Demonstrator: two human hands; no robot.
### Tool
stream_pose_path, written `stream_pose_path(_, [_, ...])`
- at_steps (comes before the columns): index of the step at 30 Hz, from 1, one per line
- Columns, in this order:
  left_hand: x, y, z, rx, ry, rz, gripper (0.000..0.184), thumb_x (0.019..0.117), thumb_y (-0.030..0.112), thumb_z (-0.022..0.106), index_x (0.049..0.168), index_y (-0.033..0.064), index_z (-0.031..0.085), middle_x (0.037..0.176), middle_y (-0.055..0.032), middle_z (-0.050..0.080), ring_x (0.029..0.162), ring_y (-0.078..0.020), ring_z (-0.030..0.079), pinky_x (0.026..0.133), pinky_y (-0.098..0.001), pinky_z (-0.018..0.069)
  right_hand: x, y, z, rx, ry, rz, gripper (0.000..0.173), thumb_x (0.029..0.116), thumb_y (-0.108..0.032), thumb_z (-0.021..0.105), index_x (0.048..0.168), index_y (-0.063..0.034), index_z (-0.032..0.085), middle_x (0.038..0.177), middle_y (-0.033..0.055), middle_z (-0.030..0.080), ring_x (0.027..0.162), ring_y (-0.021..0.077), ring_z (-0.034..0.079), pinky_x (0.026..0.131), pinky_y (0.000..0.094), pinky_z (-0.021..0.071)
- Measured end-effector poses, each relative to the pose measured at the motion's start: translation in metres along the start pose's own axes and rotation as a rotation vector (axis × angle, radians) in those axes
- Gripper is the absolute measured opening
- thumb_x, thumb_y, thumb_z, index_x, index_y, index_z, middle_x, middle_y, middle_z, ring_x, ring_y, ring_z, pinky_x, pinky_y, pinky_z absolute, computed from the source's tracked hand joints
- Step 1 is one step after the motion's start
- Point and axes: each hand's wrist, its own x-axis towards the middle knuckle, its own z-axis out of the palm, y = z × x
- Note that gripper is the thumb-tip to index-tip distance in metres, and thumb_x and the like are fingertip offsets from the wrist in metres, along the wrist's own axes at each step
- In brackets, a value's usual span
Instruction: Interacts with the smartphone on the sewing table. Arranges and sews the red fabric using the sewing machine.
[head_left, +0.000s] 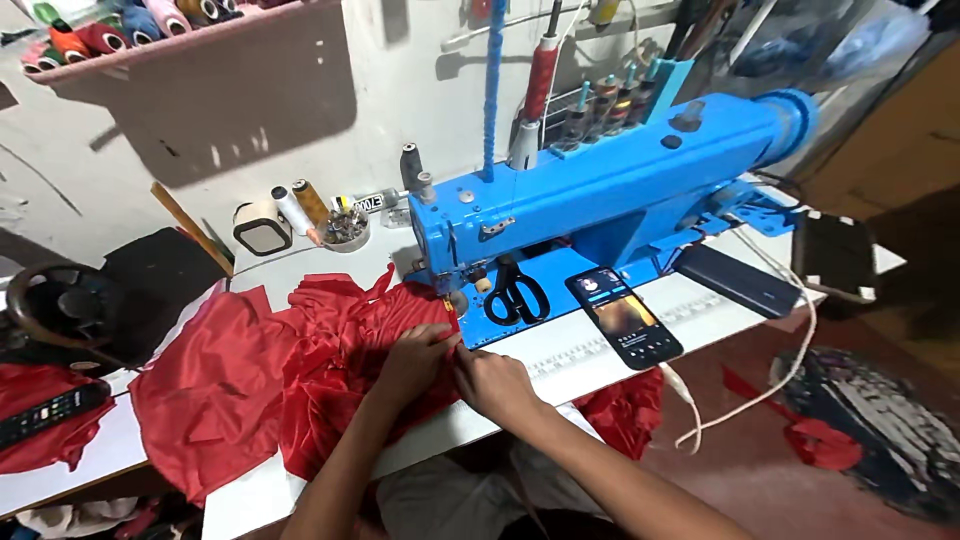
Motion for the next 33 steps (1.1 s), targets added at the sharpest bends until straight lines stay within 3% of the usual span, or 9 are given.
stream_pose_path(2, [-0.001, 0.0, -0.002, -0.019, -0.006, 0.001, 0.033, 0.0983, 0.003, 0.052, 0.122, 0.0091, 0.075, 0.131, -0.0153, 0.068, 0.12, -0.0359, 0.065, 0.1, -0.0533, 0.0516, 0.006, 0.01, -0.004, 0.031, 0.11, -0.069, 0.038, 0.1078, -0.028, 0.044, 0.119, -0.0021, 0.07, 0.109, 0.0203, 0.072, 0.101, 0.0395, 0.071, 0.082, 0.0577, 0.0549])
stream_pose_path(5, [-0.002, -0.004, 0.001, -0.018, 0.014, 0.021, 0.035, 0.0978, 0.003, 0.051, 0.121, 0.0111, 0.075, 0.131, -0.0152, 0.068, 0.121, -0.0363, 0.064, 0.099, -0.0546, 0.0514, 0.028, 0.03, -0.01, -0.048, 0.303, -0.209, 0.034, 0.1031, -0.017, 0.05, 0.129, -0.0126, 0.072, 0.113, 0.0221, 0.07, 0.108, 0.0423, 0.065, 0.091, 0.0574, 0.0505])
stream_pose_path(9, [-0.002, -0.007, 0.003, -0.015, 0.008, 0.006, 0.039, 0.0957, 0.004, 0.052, 0.125, 0.0167, 0.074, 0.133, -0.0156, 0.066, 0.125, -0.0382, 0.061, 0.1, -0.0577, 0.0488, 0.053, 0.051, -0.007, -0.158, 0.351, -0.299, 0.039, 0.1003, -0.011, 0.053, 0.131, -0.0249, 0.072, 0.115, 0.023, 0.067, 0.109, 0.0434, 0.062, 0.09, 0.0589, 0.0466])
stream_pose_path(15, [-0.005, -0.007, 0.006, -0.023, 0.021, -0.014, 0.038, 0.0957, 0.003, 0.054, 0.125, 0.0164, 0.074, 0.132, -0.0172, 0.066, 0.126, -0.0396, 0.06, 0.101, -0.0587, 0.0481, 0.061, 0.061, 0.009, -0.163, 0.483, -0.381, 0.038, 0.0957, -0.005, 0.057, 0.124, -0.0233, 0.075, 0.101, 0.021, 0.068, 0.098, 0.043, 0.064, 0.085, 0.0599, 0.0478])
stream_pose_path(20, [-0.004, -0.006, 0.006, -0.012, 0.029, -0.027, 0.041, 0.0943, 0.001, 0.053, 0.126, 0.017, 0.074, 0.131, -0.0177, 0.066, 0.126, -0.0398, 0.06, 0.102, -0.0589, 0.0477, 0.062, 0.059, 0.012, -0.194, 0.52, -0.37, 0.04, 0.0937, -0.003, 0.06, 0.125, -0.0245, 0.074, 0.105, 0.0217, 0.068, 0.101, 0.0451, 0.064, 0.088, 0.0637, 0.0469])
stream_pose_path(33, [0.009, -0.004, 0.008, 0.023, 0.027, -0.129, 0.037, 0.0991, 0.008, 0.049, 0.126, 0.0149, 0.073, 0.136, -0.0168, 0.064, 0.131, -0.0391, 0.057, 0.104, -0.0588, 0.0443, 0.064, 0.063, 0.017, -0.172, 0.607, -0.391, 0.037, 0.0934, -0.006, 0.062, 0.121, -0.026, 0.076, 0.101, 0.0184, 0.068, 0.096, 0.0414, 0.065, 0.087, 0.0616, 0.047])
